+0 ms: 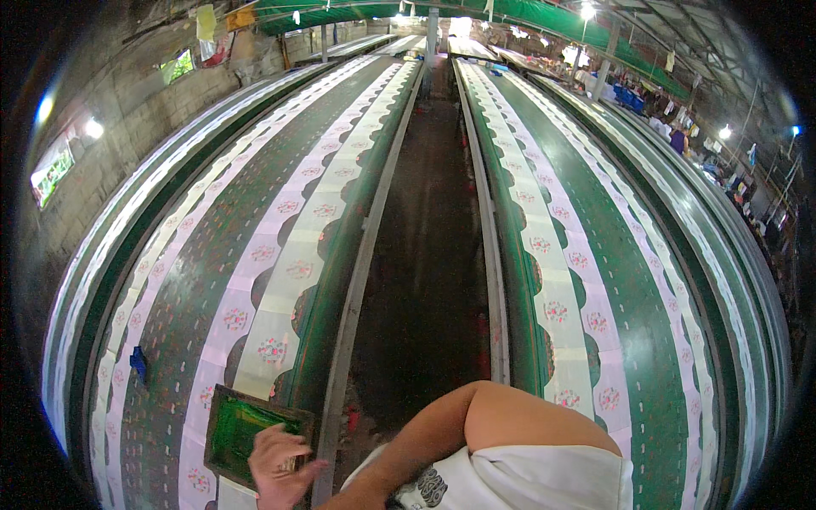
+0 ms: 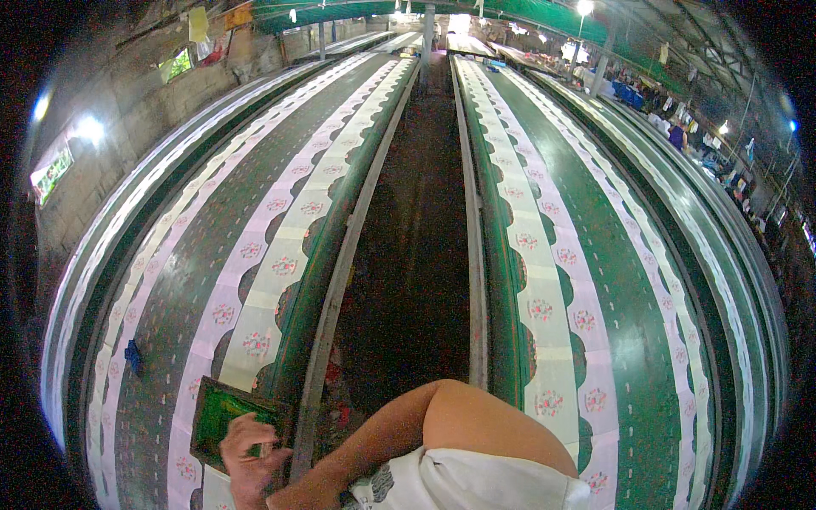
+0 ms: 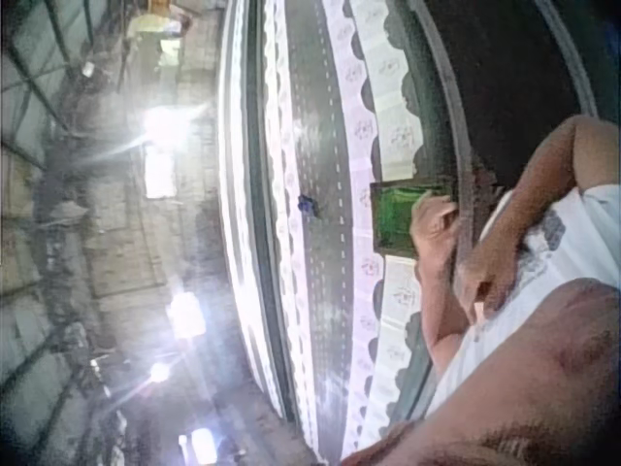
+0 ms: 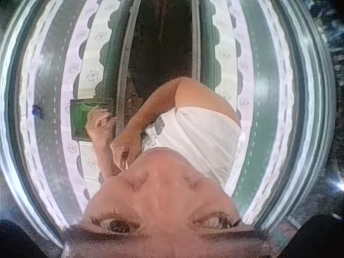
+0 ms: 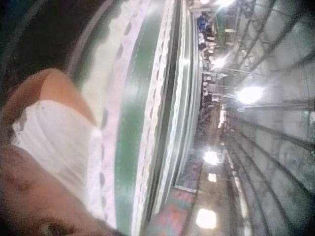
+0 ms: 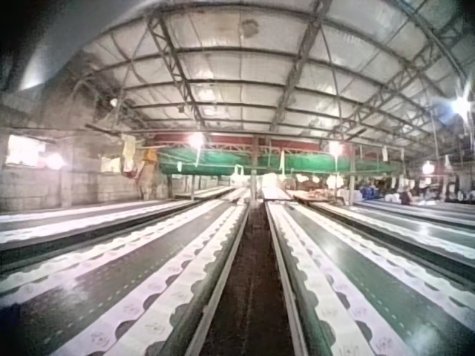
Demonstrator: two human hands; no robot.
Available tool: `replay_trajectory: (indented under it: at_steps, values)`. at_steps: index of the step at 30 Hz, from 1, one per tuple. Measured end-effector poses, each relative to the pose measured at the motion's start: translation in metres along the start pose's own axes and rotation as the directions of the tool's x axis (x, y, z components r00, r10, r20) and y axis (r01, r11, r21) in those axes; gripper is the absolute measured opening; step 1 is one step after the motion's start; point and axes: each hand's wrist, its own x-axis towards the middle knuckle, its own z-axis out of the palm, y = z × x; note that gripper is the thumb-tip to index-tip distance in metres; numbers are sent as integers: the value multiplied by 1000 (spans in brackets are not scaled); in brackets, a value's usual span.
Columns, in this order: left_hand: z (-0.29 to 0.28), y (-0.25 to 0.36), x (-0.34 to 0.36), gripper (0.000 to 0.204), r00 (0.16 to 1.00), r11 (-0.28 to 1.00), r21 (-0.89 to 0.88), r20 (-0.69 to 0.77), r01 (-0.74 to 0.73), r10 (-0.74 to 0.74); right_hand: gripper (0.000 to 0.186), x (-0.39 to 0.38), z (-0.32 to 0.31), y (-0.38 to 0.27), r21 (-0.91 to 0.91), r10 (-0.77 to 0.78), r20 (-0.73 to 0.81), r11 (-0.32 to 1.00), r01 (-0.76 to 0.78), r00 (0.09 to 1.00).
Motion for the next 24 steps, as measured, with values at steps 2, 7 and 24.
replay_trajectory:
  at_steps: [2, 7, 24]
  values:
    - [22, 14, 21, 33, 971, 989, -19, 188, -146, 147, 44, 0, 12, -5, 31, 10, -4, 999, -10, 1000]
    - [84, 47, 67, 18, 818, 928, -106, 444, -358, 366, 49, -20, 27, -1, 82, -3, -110, 997, 12, 994]
    - [97, 60, 101, 19, 668, 922, -203, 640, -330, 380, 58, -27, 29, -9, 255, 7, -136, 966, 28, 991]
